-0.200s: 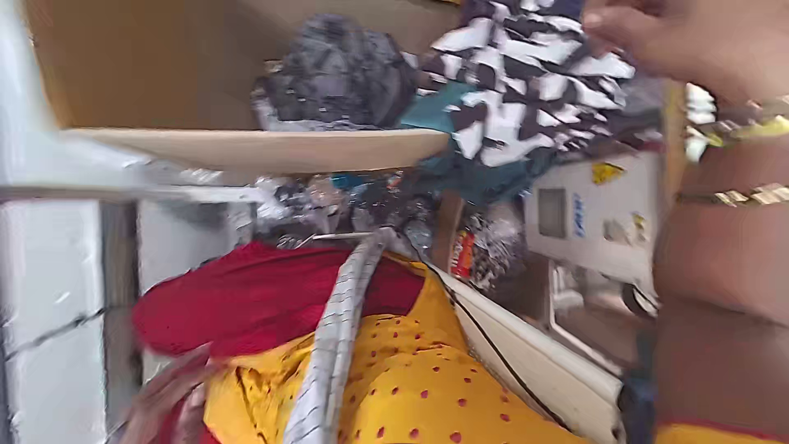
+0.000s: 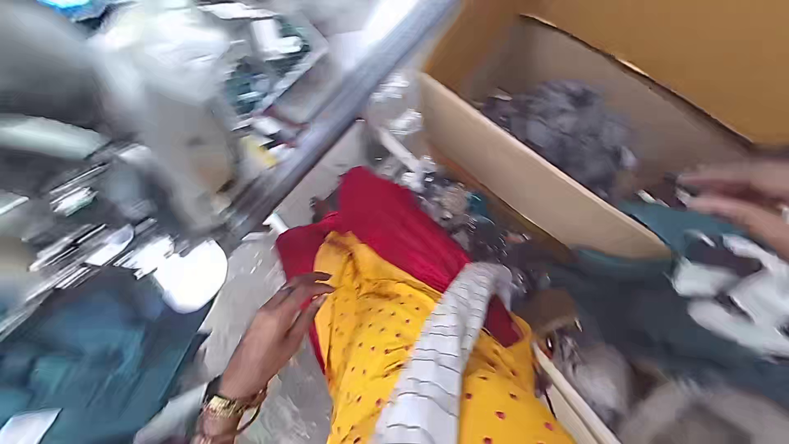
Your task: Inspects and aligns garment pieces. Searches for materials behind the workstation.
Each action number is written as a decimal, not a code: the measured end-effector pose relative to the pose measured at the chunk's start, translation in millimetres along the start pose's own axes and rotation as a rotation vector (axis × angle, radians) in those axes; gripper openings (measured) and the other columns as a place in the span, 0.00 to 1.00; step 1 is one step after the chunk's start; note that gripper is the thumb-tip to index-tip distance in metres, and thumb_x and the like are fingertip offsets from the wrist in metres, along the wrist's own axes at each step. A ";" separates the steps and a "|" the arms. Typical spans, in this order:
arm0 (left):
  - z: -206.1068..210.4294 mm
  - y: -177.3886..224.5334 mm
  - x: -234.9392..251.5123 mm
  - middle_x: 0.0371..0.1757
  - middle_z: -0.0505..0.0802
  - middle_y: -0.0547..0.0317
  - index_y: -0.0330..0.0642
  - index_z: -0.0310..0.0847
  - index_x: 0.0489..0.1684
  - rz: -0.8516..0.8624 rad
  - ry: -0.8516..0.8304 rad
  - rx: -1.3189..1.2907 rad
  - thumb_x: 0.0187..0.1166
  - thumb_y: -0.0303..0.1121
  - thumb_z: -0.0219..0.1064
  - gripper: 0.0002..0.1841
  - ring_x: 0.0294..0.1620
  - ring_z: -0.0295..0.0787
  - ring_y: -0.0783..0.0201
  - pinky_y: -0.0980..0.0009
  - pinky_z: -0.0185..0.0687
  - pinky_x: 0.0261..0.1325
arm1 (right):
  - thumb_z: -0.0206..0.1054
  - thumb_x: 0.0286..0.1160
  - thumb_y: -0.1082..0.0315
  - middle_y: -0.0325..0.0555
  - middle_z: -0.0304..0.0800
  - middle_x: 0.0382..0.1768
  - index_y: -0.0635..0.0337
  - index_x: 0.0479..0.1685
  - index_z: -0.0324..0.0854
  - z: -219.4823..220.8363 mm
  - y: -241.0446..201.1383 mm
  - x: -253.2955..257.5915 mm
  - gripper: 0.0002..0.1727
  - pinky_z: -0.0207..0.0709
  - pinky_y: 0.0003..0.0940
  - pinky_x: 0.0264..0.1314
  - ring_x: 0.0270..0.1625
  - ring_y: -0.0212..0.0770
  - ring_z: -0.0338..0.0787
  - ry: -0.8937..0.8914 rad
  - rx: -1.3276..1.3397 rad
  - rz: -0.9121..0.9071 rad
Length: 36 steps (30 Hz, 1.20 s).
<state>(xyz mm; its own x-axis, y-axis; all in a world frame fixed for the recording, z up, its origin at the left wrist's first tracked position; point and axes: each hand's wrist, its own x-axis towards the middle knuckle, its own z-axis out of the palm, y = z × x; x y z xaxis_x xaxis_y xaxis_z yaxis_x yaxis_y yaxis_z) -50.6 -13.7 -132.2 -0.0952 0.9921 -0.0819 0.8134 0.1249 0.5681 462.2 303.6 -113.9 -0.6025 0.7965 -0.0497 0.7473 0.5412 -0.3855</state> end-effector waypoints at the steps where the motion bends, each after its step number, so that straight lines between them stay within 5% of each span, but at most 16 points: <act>1: -3.4 -2.3 -22.3 0.62 0.92 0.51 0.42 0.89 0.53 -0.063 0.030 -0.003 0.89 0.41 0.56 0.17 0.66 0.89 0.62 0.63 0.83 0.70 | 0.53 0.89 0.51 0.63 0.92 0.50 0.65 0.65 0.84 12.3 -27.5 34.7 0.27 0.83 0.68 0.51 0.48 0.63 0.93 -0.083 -0.001 -0.152; 3: -7.6 -7.1 -66.7 0.63 0.92 0.54 0.44 0.89 0.55 -0.176 0.108 -0.004 0.90 0.41 0.56 0.16 0.65 0.89 0.62 0.62 0.85 0.68 | 0.53 0.91 0.50 0.65 0.93 0.47 0.65 0.58 0.87 48.8 -87.2 86.3 0.26 0.84 0.69 0.45 0.47 0.67 0.94 -0.145 -0.089 -0.465; 7: 4.0 -1.3 -157.3 0.62 0.93 0.53 0.44 0.89 0.54 -0.398 0.295 0.029 0.88 0.41 0.57 0.16 0.59 0.93 0.56 0.54 0.89 0.60 | 0.66 0.81 0.58 0.54 0.95 0.39 0.57 0.49 0.92 132.4 -226.4 136.2 0.13 0.89 0.58 0.37 0.41 0.58 0.96 -0.168 -0.069 -1.043; 10: 21.1 14.8 -217.6 0.62 0.93 0.51 0.43 0.90 0.52 -0.548 0.427 0.028 0.86 0.39 0.58 0.15 0.59 0.93 0.54 0.52 0.88 0.61 | 0.72 0.73 0.61 0.47 0.93 0.30 0.54 0.39 0.92 170.0 -326.5 139.0 0.08 0.89 0.49 0.33 0.34 0.50 0.95 -0.149 0.021 -1.438; 14: 44.2 37.0 -273.6 0.62 0.93 0.50 0.43 0.90 0.54 -0.723 0.528 -0.014 0.86 0.38 0.58 0.15 0.58 0.93 0.52 0.50 0.88 0.61 | 0.66 0.80 0.56 0.39 0.90 0.29 0.49 0.41 0.90 183.6 -426.7 116.0 0.11 0.86 0.37 0.32 0.33 0.42 0.93 -0.147 0.108 -1.792; 20: 89.9 77.4 -358.6 0.63 0.88 0.32 0.36 0.80 0.73 -1.226 0.396 -0.393 0.90 0.38 0.59 0.20 0.60 0.88 0.34 0.35 0.77 0.68 | 0.71 0.76 0.59 0.49 0.95 0.39 0.53 0.49 0.92 198.8 -491.6 101.5 0.11 0.90 0.54 0.37 0.41 0.53 0.97 -0.434 0.022 -1.887; 27: 251.1 137.9 -463.3 0.61 0.89 0.32 0.31 0.83 0.65 -1.757 0.592 -0.640 0.90 0.33 0.59 0.16 0.66 0.85 0.34 0.35 0.72 0.72 | 0.62 0.82 0.57 0.57 0.94 0.42 0.58 0.57 0.90 241.2 -535.3 96.8 0.18 0.83 0.65 0.34 0.40 0.64 0.95 -0.813 -0.316 -2.011; 33: 391.0 194.7 -446.2 0.62 0.88 0.28 0.31 0.80 0.69 -2.029 0.476 -1.104 0.91 0.35 0.57 0.19 0.68 0.83 0.29 0.30 0.70 0.71 | 0.64 0.83 0.58 0.62 0.94 0.49 0.60 0.60 0.88 275.3 -585.1 80.9 0.18 0.82 0.72 0.40 0.47 0.68 0.94 -0.983 -0.604 -2.059; 36: 442.8 199.1 -412.4 0.59 0.90 0.28 0.29 0.85 0.62 -2.030 0.456 -1.184 0.88 0.35 0.61 0.17 0.66 0.84 0.30 0.29 0.70 0.71 | 0.63 0.86 0.59 0.65 0.92 0.51 0.62 0.64 0.86 288.1 -612.3 69.1 0.19 0.81 0.72 0.45 0.49 0.70 0.93 -1.038 -0.687 -2.049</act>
<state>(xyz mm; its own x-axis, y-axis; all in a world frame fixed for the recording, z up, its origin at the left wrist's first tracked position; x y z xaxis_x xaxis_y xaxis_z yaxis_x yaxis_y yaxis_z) 404.7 -403.5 -348.0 -0.2296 -0.4070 -0.8841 -0.9382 0.3342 0.0898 -117.7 -50.4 -146.8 -0.1155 -0.8627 -0.4923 -0.9106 0.2900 -0.2946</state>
